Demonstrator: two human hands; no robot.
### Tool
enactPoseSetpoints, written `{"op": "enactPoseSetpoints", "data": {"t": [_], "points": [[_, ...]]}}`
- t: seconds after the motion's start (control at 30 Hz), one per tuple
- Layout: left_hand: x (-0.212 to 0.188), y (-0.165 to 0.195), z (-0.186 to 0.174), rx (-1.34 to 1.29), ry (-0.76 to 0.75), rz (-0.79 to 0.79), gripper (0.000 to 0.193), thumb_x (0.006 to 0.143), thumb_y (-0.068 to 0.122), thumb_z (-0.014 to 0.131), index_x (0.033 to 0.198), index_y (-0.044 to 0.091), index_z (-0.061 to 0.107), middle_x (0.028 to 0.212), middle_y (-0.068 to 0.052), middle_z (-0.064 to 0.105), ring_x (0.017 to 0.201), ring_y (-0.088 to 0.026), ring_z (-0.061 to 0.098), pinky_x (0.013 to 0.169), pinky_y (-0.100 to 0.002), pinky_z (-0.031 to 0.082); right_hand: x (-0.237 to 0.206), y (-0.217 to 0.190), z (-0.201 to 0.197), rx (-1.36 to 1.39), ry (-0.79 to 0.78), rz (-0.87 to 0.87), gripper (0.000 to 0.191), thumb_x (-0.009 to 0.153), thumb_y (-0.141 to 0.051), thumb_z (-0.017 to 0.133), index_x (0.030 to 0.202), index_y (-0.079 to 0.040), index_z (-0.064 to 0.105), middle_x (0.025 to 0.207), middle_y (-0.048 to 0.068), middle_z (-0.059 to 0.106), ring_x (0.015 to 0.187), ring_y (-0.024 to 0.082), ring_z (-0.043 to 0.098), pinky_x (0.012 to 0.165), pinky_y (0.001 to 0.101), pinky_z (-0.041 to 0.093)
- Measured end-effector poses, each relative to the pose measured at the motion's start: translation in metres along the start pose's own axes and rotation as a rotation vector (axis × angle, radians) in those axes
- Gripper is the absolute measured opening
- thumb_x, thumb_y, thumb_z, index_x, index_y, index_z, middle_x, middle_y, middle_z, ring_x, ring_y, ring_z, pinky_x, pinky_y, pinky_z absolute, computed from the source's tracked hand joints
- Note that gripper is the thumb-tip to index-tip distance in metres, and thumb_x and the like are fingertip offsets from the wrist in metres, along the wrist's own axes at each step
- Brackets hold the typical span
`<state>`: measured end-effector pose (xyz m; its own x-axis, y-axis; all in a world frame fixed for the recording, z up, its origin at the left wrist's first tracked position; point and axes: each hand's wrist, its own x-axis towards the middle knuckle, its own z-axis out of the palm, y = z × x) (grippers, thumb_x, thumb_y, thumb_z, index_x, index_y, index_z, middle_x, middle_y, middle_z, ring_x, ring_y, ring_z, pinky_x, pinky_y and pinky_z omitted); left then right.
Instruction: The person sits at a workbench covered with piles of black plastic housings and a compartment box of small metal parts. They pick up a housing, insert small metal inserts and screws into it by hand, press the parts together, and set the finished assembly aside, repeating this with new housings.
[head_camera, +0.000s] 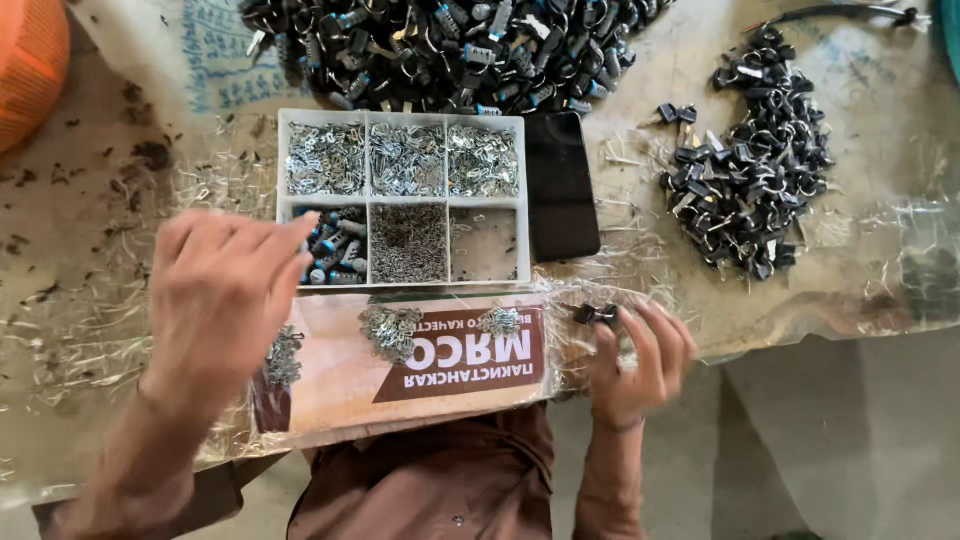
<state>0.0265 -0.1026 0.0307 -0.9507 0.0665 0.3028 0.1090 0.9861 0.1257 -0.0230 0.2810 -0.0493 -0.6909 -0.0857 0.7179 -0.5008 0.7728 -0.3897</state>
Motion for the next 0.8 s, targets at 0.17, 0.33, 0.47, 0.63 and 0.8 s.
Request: {"op": "enactPoseSetpoints", "data": {"t": [0.17, 0.33, 0.47, 0.63, 0.8], "points": [[-0.021, 0.081, -0.006, -0.554, 0.17, 0.186, 0.02, 0.097, 0.012, 0.068, 0.114, 0.003, 0.073, 0.102, -0.005, 0.074, 0.092, -0.021, 0.063, 0.088, -0.041, 0.046, -0.026, -0.061, -0.019, 0.979, 0.051, 0.543, 0.037, 0.101, -0.036, 0.069, 0.116, -0.002, 0.072, 0.113, 0.012, 0.072, 0.102, 0.019, 0.066, 0.097, 0.0319, 0.053], [-0.025, 0.129, 0.008, -0.691, 0.2, 0.334, 0.038, 0.095, 0.027, 0.067, 0.126, 0.004, 0.07, 0.117, -0.007, 0.073, 0.108, -0.018, 0.068, 0.109, -0.045, 0.047, -0.041, -0.08, -0.019, 1.042, -0.467, 0.866, 0.031, 0.092, -0.01, 0.075, 0.116, 0.006, 0.066, 0.104, 0.012, 0.07, 0.096, 0.016, 0.065, 0.085, 0.0301, 0.052], [-0.02, 0.128, 0.013, -0.788, 0.27, 0.202, 0.034, 0.096, 0.011, 0.076, 0.129, 0.004, 0.069, 0.121, -0.006, 0.072, 0.111, -0.02, 0.069, 0.105, -0.041, 0.055, -0.039, -0.082, -0.006, 1.343, -0.364, 0.951, 0.024, 0.096, 0.002, 0.072, 0.118, 0.008, 0.065, 0.109, 0.012, 0.069, 0.102, 0.016, 0.065, 0.092, 0.0301, 0.051], [-0.017, 0.116, 0.018, -0.833, 0.282, 0.151, 0.036, 0.086, 0.009, 0.081, 0.12, 0.005, 0.071, 0.115, -0.007, 0.071, 0.103, -0.027, 0.068, 0.096, -0.042, 0.055, -0.031, -0.095, -0.003, 1.368, -0.415, 1.013, 0.024, 0.095, 0.001, 0.069, 0.118, 0.006, 0.064, 0.111, 0.013, 0.07, 0.105, 0.017, 0.066, 0.094, 0.0308, 0.052], [-0.014, 0.104, 0.02, -0.88, 0.259, 0.102, 0.033, 0.085, 0.005, 0.079, 0.118, 0.006, 0.073, 0.112, -0.006, 0.072, 0.103, -0.026, 0.069, 0.095, -0.042, 0.055, -0.02, -0.095, -0.005, 1.18, -0.479, 0.941, 0.023, 0.096, 0.002, 0.064, 0.119, 0.007, 0.066, 0.113, 0.014, 0.071, 0.103, 0.017, 0.068, 0.092, 0.029, 0.054]]}}
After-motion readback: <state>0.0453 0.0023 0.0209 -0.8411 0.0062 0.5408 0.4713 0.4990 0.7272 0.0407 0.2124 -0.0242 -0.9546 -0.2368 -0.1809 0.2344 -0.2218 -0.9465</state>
